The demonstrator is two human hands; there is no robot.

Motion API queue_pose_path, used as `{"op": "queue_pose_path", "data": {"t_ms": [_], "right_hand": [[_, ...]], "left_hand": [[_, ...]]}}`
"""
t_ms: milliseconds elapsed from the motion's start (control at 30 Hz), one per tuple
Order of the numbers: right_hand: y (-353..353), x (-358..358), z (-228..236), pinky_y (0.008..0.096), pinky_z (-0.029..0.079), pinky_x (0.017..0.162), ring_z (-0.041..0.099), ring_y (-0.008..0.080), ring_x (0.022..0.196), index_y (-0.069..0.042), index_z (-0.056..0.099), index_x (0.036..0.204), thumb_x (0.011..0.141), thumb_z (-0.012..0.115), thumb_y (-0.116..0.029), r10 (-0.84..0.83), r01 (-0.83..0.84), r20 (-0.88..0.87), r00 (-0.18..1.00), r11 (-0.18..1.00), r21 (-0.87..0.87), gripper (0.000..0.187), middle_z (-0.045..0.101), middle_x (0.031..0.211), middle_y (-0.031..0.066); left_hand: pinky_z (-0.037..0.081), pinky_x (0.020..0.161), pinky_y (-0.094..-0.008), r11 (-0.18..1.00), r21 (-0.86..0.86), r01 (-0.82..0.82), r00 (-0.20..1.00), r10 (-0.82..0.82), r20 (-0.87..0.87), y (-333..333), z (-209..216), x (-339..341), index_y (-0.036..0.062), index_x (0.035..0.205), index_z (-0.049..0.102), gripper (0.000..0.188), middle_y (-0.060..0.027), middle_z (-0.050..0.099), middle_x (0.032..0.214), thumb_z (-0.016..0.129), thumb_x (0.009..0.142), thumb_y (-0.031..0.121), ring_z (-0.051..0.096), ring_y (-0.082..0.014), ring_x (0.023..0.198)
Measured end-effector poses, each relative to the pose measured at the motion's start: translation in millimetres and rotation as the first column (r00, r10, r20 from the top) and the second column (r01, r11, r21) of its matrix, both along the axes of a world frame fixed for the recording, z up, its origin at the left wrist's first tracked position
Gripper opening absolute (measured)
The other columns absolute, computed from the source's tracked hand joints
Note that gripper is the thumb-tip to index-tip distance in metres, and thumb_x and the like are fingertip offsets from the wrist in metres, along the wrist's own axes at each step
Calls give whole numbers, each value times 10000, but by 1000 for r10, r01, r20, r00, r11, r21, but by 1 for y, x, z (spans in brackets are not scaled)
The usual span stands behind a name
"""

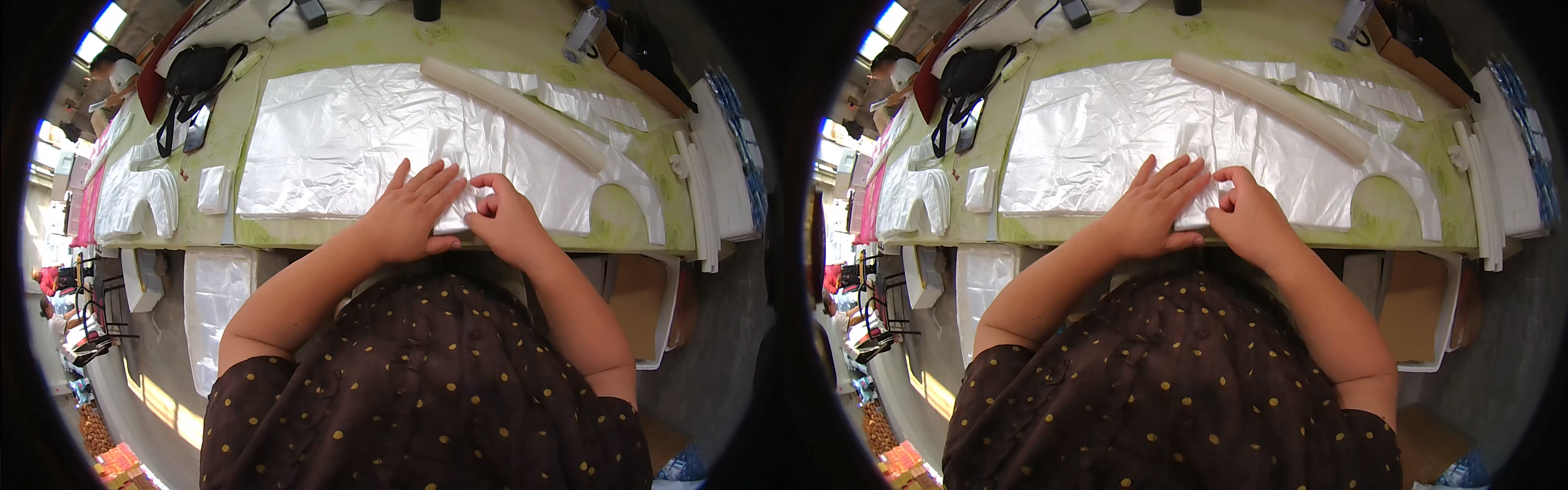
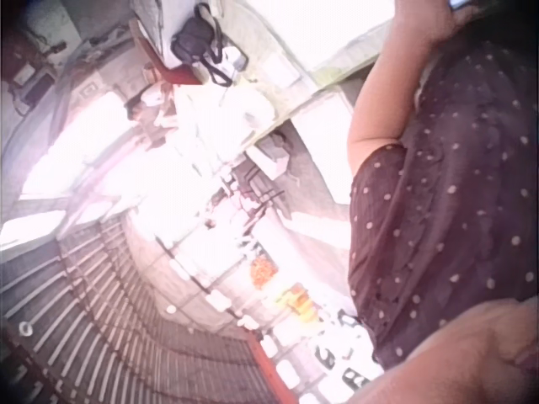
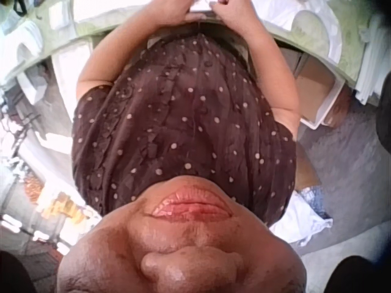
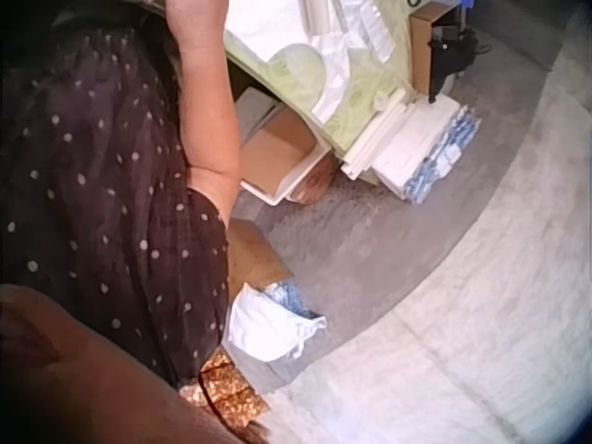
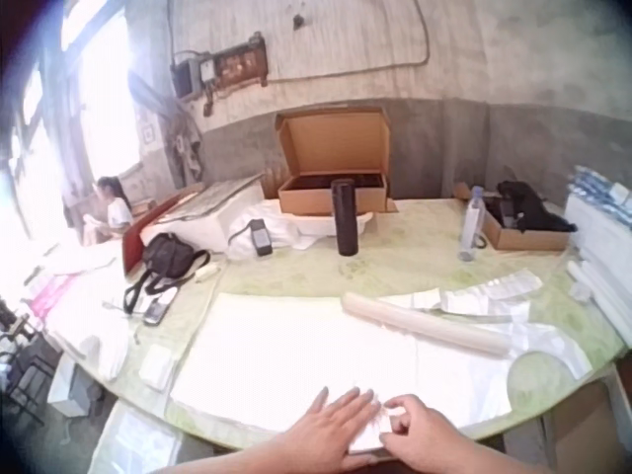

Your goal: The person repeatedly unrolls a clear plastic film, tears off a small square, and places it on a table. The person continues this process throughout the clip, handling the film roll and small torn pieces.

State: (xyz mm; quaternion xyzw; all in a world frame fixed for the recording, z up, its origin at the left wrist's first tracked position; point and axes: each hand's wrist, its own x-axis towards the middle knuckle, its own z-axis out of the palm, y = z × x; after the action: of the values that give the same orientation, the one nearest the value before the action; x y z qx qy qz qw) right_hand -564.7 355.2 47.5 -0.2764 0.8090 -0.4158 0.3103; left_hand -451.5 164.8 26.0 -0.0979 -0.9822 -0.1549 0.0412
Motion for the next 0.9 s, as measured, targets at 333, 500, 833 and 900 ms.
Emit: {"op": "queue_pose_path", "data": {"t_ms": [333,500,833,900], "right_hand": [[36,-5,-11,454,442,1005,584,340,1102,-76,627,1199,743,687,-56,201,-421,-697,688,893,-159,460,665,1200,103],[24,-13,-13,440,429,991,568,329,1097,-101,639,1193,737,711,-96,251,-437,-702,666,894,-96,462,663,1174,94],[-13,-20,-12,476,484,845,609,374,951,-48,738,932,899,669,-285,259,-210,-575,776,966,152,249,662,970,158],[-16,-20,-15,482,489,861,613,378,962,-35,740,946,939,614,-317,247,-176,-604,757,969,175,309,669,970,163]], "left_hand": [[287,1212,-543,984,177,-24,996,38,-76,14,-8,28,83,1436,544,649,-118,492,1495,560,799,-39,433,-306,1440],[342,1184,-507,955,287,-74,990,106,-98,13,-8,26,79,1373,605,522,-133,577,1382,580,862,-21,509,-321,1367],[547,837,-420,788,476,-390,888,459,-33,5,-5,8,48,1426,517,541,-116,752,934,674,918,145,712,-304,857],[552,812,-414,784,459,-418,880,476,-11,4,-5,5,35,1424,504,551,-110,750,919,675,914,152,710,-299,842]]}}
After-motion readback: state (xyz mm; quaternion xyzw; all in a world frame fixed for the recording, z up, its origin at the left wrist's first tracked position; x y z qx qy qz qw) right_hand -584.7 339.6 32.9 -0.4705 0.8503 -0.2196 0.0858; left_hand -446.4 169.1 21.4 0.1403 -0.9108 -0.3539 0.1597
